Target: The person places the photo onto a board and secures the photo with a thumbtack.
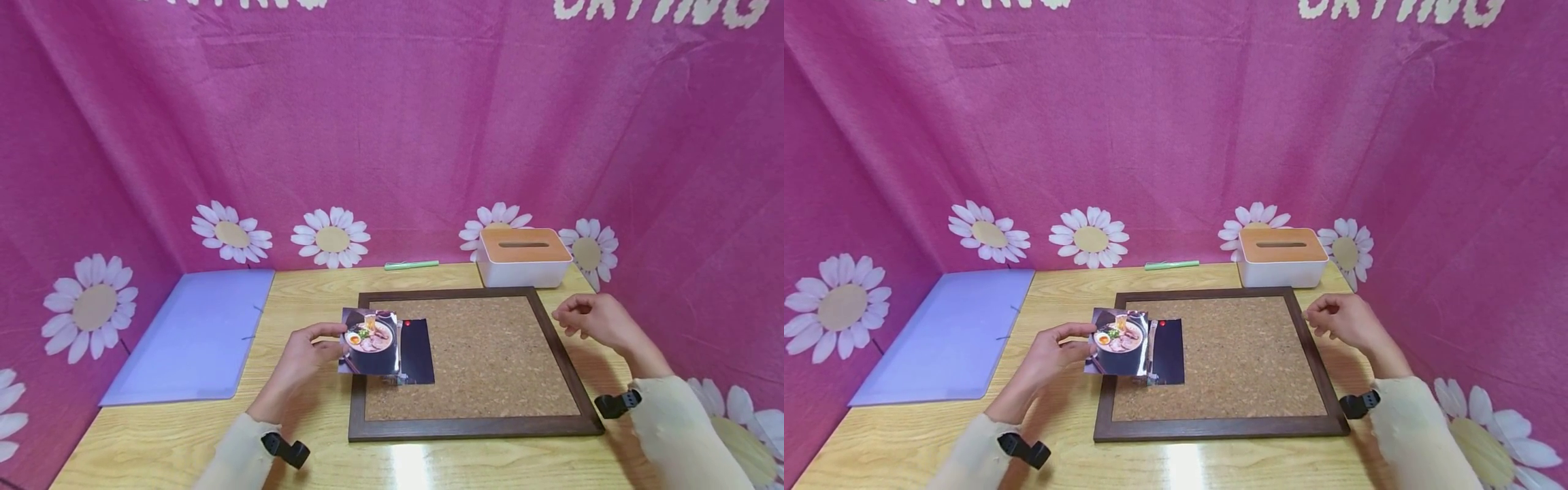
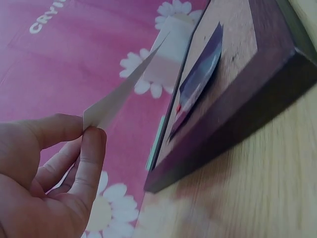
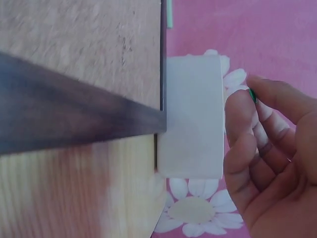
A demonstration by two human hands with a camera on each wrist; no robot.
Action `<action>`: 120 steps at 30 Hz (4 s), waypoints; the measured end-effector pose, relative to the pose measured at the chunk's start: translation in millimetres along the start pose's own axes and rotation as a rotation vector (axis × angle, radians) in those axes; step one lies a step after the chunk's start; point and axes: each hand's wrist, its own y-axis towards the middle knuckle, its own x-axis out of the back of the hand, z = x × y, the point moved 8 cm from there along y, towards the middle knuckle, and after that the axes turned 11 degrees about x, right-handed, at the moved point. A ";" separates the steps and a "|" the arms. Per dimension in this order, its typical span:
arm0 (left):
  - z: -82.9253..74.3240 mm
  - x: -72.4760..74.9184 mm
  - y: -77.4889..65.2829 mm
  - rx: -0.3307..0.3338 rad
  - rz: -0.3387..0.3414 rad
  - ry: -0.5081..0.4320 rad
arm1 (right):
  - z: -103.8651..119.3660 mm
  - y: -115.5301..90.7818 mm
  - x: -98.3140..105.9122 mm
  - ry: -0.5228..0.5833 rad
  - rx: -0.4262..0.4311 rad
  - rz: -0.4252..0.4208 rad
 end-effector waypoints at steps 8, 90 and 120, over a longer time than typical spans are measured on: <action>-22.2 -30.7 8.3 -0.051 0.045 -0.008 | 8.4 10.2 -8.6 0.113 -0.004 0.026; -59.9 -205.7 29.1 -0.079 0.167 0.303 | 13.8 77.1 -127.8 0.100 -0.106 0.377; -57.8 -208.4 31.6 -0.086 0.145 0.415 | 10.9 81.0 -134.0 0.063 -0.221 0.393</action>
